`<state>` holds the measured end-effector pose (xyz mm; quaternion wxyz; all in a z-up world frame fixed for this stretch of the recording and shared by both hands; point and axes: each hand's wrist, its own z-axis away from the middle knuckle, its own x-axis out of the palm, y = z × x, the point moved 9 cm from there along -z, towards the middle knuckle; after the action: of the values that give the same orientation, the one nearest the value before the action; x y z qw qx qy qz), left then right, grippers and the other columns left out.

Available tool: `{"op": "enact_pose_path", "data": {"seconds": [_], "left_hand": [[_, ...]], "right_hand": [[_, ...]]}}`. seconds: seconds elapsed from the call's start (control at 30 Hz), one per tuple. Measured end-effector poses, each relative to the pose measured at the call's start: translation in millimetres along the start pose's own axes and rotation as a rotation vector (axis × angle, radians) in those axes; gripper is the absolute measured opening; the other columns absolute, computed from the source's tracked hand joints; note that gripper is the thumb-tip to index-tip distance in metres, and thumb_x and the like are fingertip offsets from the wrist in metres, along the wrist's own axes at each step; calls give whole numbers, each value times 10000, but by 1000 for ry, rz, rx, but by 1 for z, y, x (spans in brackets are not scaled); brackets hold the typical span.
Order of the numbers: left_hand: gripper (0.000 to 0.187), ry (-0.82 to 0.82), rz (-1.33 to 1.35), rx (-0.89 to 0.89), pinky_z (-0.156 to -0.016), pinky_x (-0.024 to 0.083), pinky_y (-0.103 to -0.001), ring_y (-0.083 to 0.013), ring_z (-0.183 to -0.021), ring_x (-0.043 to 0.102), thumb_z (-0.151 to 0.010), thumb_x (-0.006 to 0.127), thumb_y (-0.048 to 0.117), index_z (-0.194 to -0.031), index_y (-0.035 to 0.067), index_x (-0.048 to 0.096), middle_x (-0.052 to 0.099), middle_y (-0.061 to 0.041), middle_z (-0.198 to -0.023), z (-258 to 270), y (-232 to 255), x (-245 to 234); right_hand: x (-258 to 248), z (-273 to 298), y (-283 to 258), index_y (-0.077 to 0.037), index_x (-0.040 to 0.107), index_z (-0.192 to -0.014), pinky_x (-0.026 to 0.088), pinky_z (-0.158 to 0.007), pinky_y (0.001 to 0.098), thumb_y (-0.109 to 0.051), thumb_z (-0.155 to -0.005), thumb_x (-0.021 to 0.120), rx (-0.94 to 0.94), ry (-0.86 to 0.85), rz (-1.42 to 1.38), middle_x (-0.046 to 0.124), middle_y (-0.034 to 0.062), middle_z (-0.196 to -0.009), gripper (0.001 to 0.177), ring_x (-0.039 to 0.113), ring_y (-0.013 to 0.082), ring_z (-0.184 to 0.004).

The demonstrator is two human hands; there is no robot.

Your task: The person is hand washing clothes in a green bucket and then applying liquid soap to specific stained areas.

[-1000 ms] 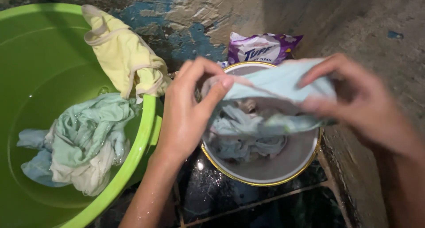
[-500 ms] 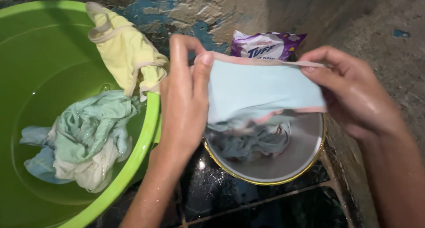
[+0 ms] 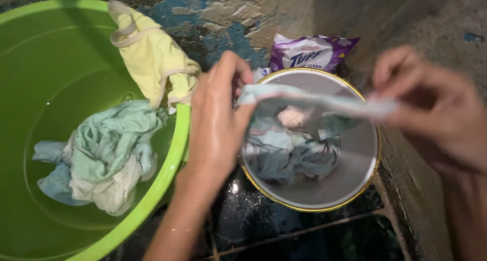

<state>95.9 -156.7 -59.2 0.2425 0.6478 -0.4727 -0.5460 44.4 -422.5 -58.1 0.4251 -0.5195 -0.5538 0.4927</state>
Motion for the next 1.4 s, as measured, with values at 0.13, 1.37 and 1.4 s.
{"op": "enact_pose_path", "data": {"seconds": [0.13, 1.37, 1.4], "left_hand": [[240, 138, 13, -107, -718, 546, -364, -188, -831, 705, -905, 627, -45, -1091, 35, 499, 652, -73, -884, 4, -8, -3], [220, 430, 1025, -122, -919, 567, -337, -179, -955, 630, -952, 694, 151, -1094, 26, 583, 643, -81, -1040, 24, 2, -128], [176, 468, 973, -106, -885, 555, -330, -162, -916, 617, -961, 689, 120, -1069, 33, 580, 631, -72, -1015, 27, 5, -144]], "right_hand": [[60, 15, -10, -79, 765, -1035, 587, -863, 323, -76, -887, 736, -129, -520, 291, 709, 45, -1053, 151, 670, 193, -1006], [134, -9, 1, -119, 636, -1283, 591, -920, 345, -234, -868, 753, 209, -351, 216, 669, 51, -1276, 446, 672, 169, -1173], [141, -8, 7, -126, 661, -1250, 575, -931, 339, -253, -871, 725, 228, -370, 297, 672, 39, -1242, 405, 675, 162, -1154]]}}
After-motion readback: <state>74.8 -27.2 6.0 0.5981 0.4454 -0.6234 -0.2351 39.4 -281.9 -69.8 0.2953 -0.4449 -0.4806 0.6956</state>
